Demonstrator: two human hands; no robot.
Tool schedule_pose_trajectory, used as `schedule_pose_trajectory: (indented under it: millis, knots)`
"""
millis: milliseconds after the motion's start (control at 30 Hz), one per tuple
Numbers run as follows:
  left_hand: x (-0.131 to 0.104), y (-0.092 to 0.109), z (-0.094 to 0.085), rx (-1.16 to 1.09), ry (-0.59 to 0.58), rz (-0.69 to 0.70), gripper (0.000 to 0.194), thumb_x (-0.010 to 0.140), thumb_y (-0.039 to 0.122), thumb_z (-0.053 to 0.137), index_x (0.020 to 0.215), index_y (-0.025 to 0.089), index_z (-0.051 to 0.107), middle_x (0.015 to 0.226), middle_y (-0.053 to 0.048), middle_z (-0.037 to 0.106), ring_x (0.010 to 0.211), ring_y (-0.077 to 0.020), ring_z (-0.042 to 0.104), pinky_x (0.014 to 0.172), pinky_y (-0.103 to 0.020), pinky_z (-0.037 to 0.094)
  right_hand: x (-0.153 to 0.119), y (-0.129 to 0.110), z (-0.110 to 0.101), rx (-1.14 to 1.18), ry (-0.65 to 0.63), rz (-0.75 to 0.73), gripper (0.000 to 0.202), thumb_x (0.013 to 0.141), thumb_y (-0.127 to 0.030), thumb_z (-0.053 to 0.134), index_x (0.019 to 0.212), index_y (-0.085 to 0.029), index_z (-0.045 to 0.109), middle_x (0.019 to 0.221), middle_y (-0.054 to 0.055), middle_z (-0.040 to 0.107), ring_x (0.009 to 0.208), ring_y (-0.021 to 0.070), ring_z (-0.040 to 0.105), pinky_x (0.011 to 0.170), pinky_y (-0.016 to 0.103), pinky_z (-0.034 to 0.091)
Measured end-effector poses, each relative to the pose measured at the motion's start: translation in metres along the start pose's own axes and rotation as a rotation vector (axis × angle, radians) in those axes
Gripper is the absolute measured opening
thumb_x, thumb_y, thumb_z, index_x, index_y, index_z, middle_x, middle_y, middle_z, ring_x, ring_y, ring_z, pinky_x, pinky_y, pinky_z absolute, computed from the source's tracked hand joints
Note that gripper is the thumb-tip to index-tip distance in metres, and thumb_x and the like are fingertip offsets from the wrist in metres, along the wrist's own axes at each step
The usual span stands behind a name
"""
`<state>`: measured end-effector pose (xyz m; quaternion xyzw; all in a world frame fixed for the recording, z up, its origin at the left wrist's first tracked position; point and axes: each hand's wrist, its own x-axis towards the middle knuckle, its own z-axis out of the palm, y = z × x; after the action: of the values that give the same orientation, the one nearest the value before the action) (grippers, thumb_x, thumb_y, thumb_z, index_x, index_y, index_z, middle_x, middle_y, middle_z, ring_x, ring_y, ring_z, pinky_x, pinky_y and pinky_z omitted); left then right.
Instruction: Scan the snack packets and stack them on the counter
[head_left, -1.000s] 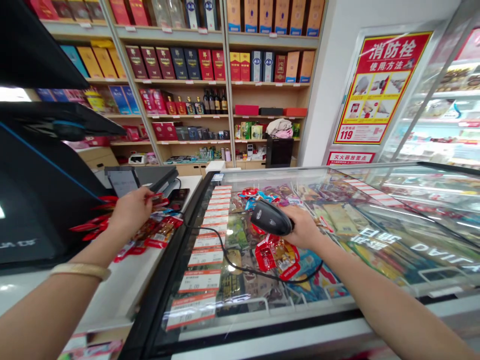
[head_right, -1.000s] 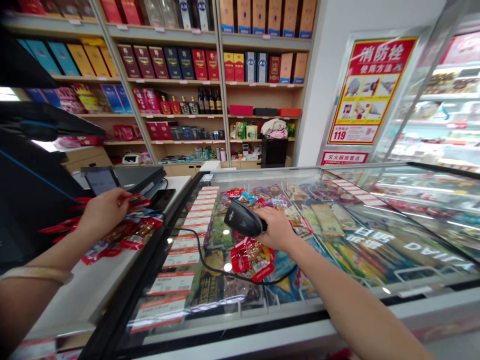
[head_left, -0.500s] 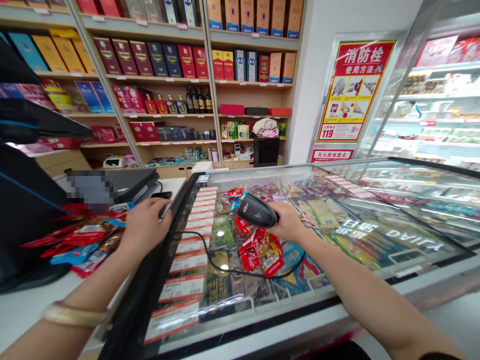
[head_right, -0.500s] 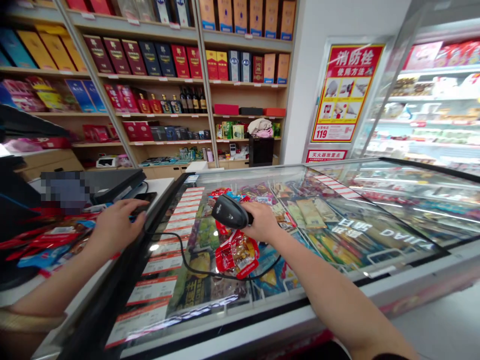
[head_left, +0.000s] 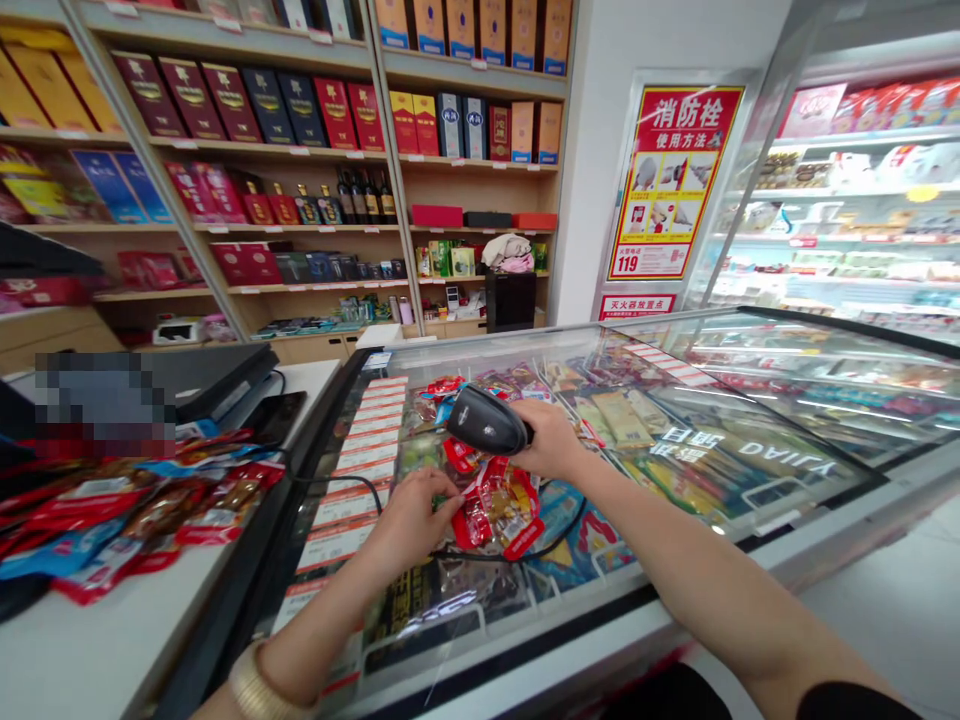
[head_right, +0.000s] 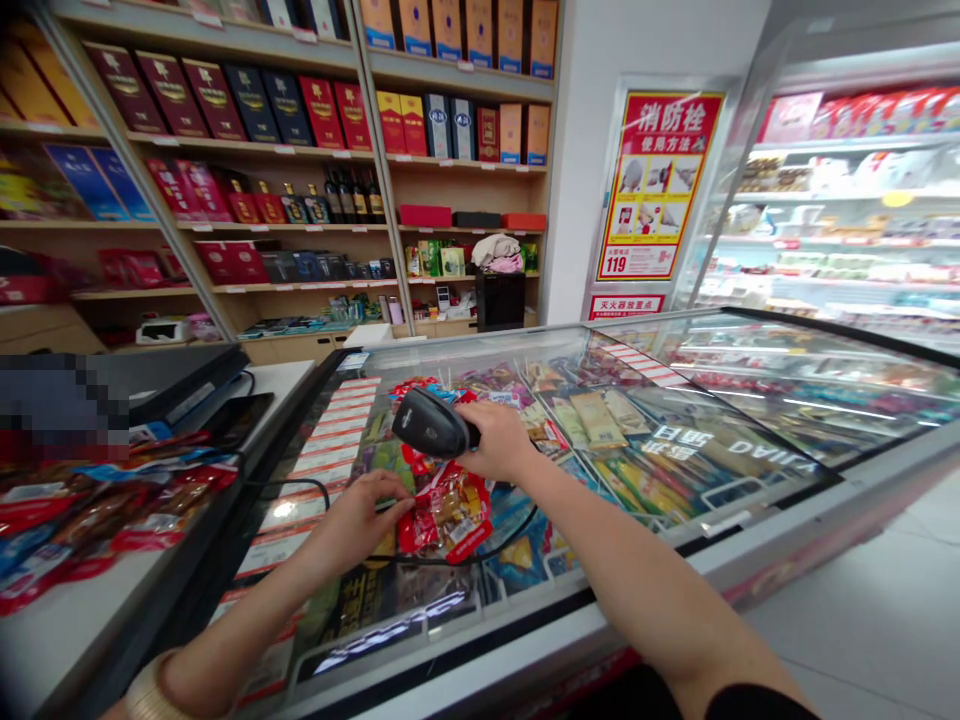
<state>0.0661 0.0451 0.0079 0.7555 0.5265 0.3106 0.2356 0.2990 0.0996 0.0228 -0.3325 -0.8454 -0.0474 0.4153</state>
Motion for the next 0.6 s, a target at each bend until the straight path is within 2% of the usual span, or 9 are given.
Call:
schedule_pose_trajectory:
  millis: [100,200,267,333,400,467,600]
  knots:
    - [0.003,-0.010,-0.010,-0.224,0.081,-0.110,0.026,0.071,0.045,0.063,0.060,0.021,0.062,0.058,-0.001,0.059,0.059,-0.0175,0.053,0.060,-0.028,0.043,0.000,0.000,0.000,0.000,0.002,0.002,0.032,0.071,-0.032,0.066,0.100,-0.020,0.063,0.093,0.009,0.072,0.086,0.0250,0.067,0.077,0.034,0.052]
    - [0.005,-0.014,-0.023,-0.541,0.271,-0.276,0.029,0.070,0.047,0.067,0.067,0.019,0.059,0.058,0.002,0.057,0.052,-0.0132,0.049,0.051,-0.024,0.041,0.000,-0.001,0.000,0.007,0.010,0.002,0.031,0.070,-0.031,0.066,0.099,-0.020,0.064,0.090,0.009,0.072,0.082,0.0243,0.067,0.075,0.034,0.052]
    - [0.006,-0.012,-0.032,-0.782,0.373,-0.406,0.021,0.074,0.038,0.067,0.074,0.018,0.060,0.065,0.001,0.061,0.052,-0.0116,0.052,0.049,-0.022,0.044,0.000,-0.003,-0.001,0.014,0.017,-0.013,0.029,0.071,-0.032,0.066,0.097,-0.020,0.064,0.088,0.009,0.071,0.080,0.0238,0.067,0.073,0.034,0.052]
    - [0.006,-0.007,-0.040,-1.005,0.422,-0.509,0.008,0.081,0.023,0.061,0.076,0.016,0.058,0.066,0.001,0.059,0.049,-0.0087,0.051,0.046,-0.019,0.043,0.000,-0.006,-0.002,0.031,0.026,-0.036,0.026,0.072,-0.031,0.065,0.096,-0.020,0.063,0.088,0.009,0.071,0.080,0.0232,0.067,0.073,0.033,0.052]
    - [0.006,-0.003,-0.048,-1.228,0.413,-0.579,0.014,0.085,0.008,0.049,0.074,0.015,0.054,0.061,0.002,0.053,0.042,-0.0040,0.043,0.039,-0.013,0.036,0.000,-0.009,-0.002,0.058,0.038,-0.058,0.024,0.074,-0.030,0.063,0.096,-0.020,0.063,0.086,0.008,0.071,0.079,0.0223,0.067,0.073,0.032,0.052]
    - [0.005,-0.001,-0.054,-1.470,0.346,-0.618,0.025,0.086,-0.003,0.037,0.071,0.014,0.048,0.056,0.005,0.044,0.035,-0.0003,0.034,0.035,-0.009,0.027,0.000,-0.011,-0.001,0.086,0.042,-0.076,0.024,0.075,-0.030,0.063,0.096,-0.019,0.062,0.084,0.008,0.070,0.077,0.0218,0.066,0.072,0.032,0.051]
    - [0.002,-0.003,-0.054,-1.775,0.233,-0.590,0.030,0.088,-0.007,0.029,0.072,0.015,0.043,0.053,0.009,0.034,0.032,0.0005,0.031,0.033,-0.009,0.023,-0.001,-0.018,-0.001,0.147,0.001,-0.118,0.021,0.076,-0.033,0.062,0.092,-0.020,0.061,0.079,0.007,0.068,0.073,0.0214,0.064,0.069,0.032,0.050]
